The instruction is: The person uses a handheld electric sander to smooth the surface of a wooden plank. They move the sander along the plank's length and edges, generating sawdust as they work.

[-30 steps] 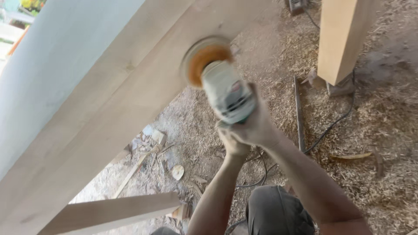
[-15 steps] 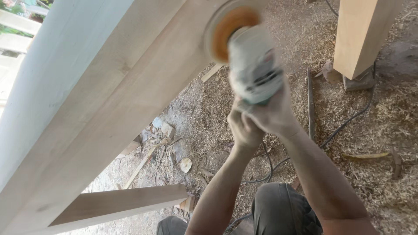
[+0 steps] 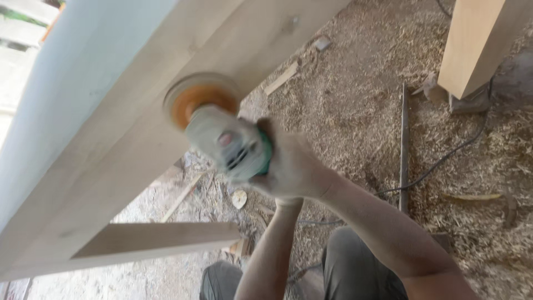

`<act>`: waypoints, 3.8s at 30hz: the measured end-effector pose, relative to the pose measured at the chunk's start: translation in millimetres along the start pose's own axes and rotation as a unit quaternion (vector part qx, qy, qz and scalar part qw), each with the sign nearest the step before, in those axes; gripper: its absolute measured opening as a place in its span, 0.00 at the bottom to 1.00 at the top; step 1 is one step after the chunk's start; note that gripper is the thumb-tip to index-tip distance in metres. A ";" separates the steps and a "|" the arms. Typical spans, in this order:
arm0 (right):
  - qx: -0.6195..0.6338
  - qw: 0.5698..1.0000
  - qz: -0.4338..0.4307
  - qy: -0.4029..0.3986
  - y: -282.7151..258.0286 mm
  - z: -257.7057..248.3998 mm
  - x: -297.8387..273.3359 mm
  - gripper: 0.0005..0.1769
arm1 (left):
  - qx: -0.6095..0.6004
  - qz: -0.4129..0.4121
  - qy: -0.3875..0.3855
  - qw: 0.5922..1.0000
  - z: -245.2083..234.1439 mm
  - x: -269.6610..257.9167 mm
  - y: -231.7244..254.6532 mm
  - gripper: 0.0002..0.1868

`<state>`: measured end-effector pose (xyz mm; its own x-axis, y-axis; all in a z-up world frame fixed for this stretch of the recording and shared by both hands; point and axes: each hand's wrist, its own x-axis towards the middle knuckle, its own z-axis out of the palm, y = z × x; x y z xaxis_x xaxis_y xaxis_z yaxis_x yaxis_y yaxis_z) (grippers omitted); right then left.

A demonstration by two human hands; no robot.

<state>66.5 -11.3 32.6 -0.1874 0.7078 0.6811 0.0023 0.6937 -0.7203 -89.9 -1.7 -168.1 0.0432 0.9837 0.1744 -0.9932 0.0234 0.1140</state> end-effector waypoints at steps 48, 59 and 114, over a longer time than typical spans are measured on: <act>-0.053 0.997 -0.056 0.031 43.2 -157.6 20.9 0.49 | 0.260 -0.029 -0.108 0.959 104.9 79.7 -194.1 0.35; 0.105 0.984 -0.033 0.144 89.0 -200.5 19.1 0.42 | 0.722 0.128 -0.150 0.663 155.7 105.6 -229.1 0.30; 0.021 0.866 0.173 0.469 78.3 -25.5 -106.2 0.27 | 0.861 -0.275 -0.118 0.412 143.4 31.6 -83.7 0.23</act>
<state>111.6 -28.8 -92.8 0.6976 0.6829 0.2168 -0.1412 0.4277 -0.8929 10.0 1.9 -31.9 0.4208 0.8651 -0.2730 0.7126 -0.1290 0.6896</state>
